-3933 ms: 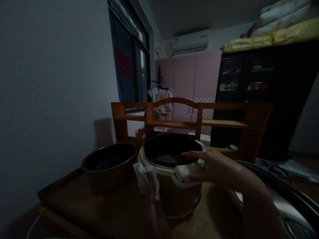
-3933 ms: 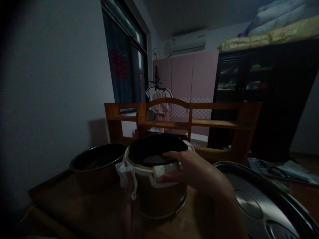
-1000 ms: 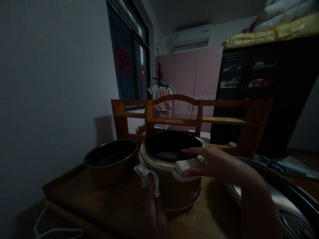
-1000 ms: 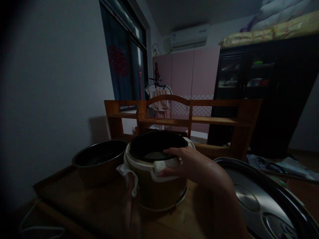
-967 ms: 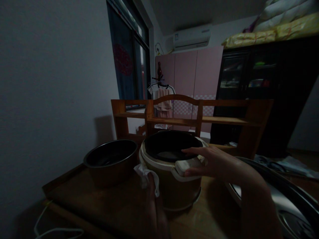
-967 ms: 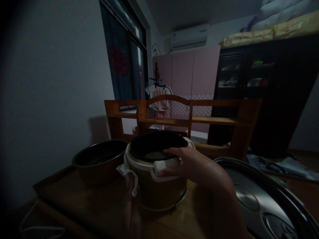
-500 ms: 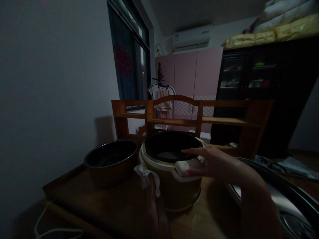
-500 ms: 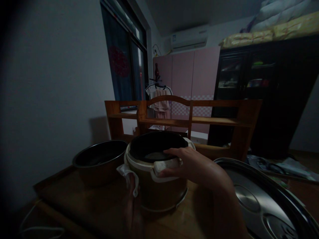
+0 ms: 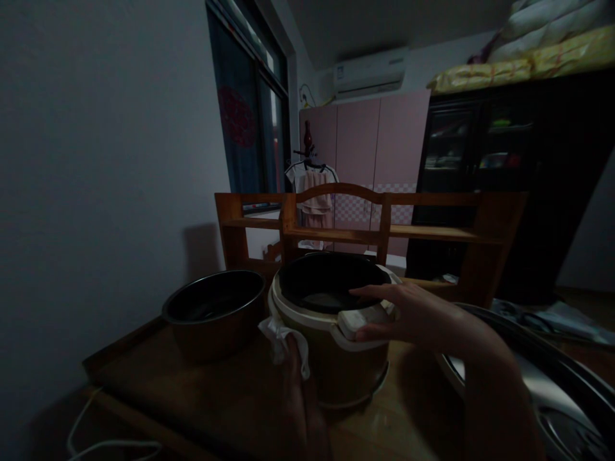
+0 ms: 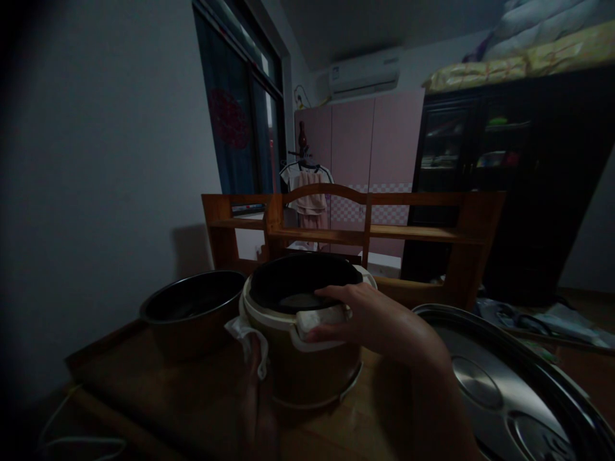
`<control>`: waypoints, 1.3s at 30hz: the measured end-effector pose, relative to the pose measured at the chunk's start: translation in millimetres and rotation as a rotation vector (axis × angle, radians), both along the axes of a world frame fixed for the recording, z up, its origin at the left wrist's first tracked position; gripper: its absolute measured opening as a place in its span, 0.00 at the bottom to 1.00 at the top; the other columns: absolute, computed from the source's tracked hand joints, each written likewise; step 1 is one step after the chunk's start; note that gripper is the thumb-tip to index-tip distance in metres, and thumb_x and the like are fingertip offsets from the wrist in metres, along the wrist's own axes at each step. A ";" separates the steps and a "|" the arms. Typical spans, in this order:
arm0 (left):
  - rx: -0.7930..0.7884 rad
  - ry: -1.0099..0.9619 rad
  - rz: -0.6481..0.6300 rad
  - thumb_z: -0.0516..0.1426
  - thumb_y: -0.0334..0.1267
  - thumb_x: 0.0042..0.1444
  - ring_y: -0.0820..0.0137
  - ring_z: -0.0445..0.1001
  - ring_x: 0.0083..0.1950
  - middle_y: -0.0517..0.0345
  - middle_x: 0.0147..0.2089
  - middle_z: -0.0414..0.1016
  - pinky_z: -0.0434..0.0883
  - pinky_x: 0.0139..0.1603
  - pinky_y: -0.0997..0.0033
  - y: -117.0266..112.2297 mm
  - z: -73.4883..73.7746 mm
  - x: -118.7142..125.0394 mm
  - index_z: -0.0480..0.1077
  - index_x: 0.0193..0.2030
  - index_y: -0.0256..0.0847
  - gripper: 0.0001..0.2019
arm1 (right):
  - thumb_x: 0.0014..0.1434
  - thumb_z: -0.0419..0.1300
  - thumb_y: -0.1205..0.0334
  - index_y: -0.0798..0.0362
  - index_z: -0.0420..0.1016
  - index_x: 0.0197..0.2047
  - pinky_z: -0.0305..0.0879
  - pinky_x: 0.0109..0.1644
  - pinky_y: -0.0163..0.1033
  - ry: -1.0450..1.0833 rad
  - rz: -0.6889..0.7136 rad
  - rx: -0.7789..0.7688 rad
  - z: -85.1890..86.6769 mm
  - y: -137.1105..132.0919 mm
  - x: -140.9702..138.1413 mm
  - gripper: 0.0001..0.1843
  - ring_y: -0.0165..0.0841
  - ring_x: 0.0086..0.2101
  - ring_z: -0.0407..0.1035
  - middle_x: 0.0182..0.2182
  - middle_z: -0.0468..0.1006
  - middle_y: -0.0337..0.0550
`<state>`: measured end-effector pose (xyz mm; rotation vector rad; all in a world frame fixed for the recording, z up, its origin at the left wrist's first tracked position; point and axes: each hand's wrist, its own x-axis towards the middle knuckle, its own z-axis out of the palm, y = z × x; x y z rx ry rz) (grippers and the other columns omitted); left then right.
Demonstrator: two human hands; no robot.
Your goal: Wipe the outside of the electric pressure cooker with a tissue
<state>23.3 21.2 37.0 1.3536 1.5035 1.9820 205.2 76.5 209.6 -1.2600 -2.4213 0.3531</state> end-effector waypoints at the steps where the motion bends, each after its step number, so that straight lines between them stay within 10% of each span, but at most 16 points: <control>1: -0.003 -0.007 0.006 0.54 0.51 0.61 0.55 0.59 0.68 0.49 0.70 0.58 0.56 0.67 0.41 1.3 -1.1 0.2 0.62 0.63 0.46 0.25 | 0.48 0.66 0.33 0.43 0.70 0.62 0.64 0.59 0.50 0.001 -0.001 0.001 -0.1 0.1 0.1 0.42 0.48 0.55 0.68 0.57 0.74 0.47; 22: 0.009 0.090 0.001 0.54 0.49 0.62 0.56 0.58 0.69 0.50 0.71 0.55 0.55 0.69 0.42 -7.5 1.6 5.9 0.62 0.63 0.49 0.24 | 0.49 0.64 0.32 0.44 0.71 0.62 0.67 0.53 0.50 -0.027 -0.009 0.019 0.1 -0.5 -1.8 0.42 0.48 0.50 0.71 0.52 0.77 0.48; 28: -0.005 0.097 0.008 0.46 0.41 0.65 0.62 0.48 0.74 0.63 0.74 0.49 0.51 0.73 0.63 -3.0 -5.7 19.2 0.58 0.68 0.53 0.24 | 0.50 0.64 0.34 0.45 0.70 0.62 0.67 0.54 0.49 -0.023 0.002 0.011 0.7 -0.2 -1.5 0.41 0.48 0.50 0.71 0.52 0.77 0.49; 39: 0.014 0.111 -0.002 0.44 0.41 0.65 0.63 0.48 0.74 0.64 0.74 0.51 0.52 0.72 0.63 -1.9 -8.0 21.0 0.55 0.69 0.54 0.25 | 0.49 0.64 0.33 0.43 0.70 0.62 0.67 0.53 0.49 -0.018 -0.014 0.002 -0.1 -0.3 -0.7 0.41 0.48 0.50 0.72 0.52 0.77 0.48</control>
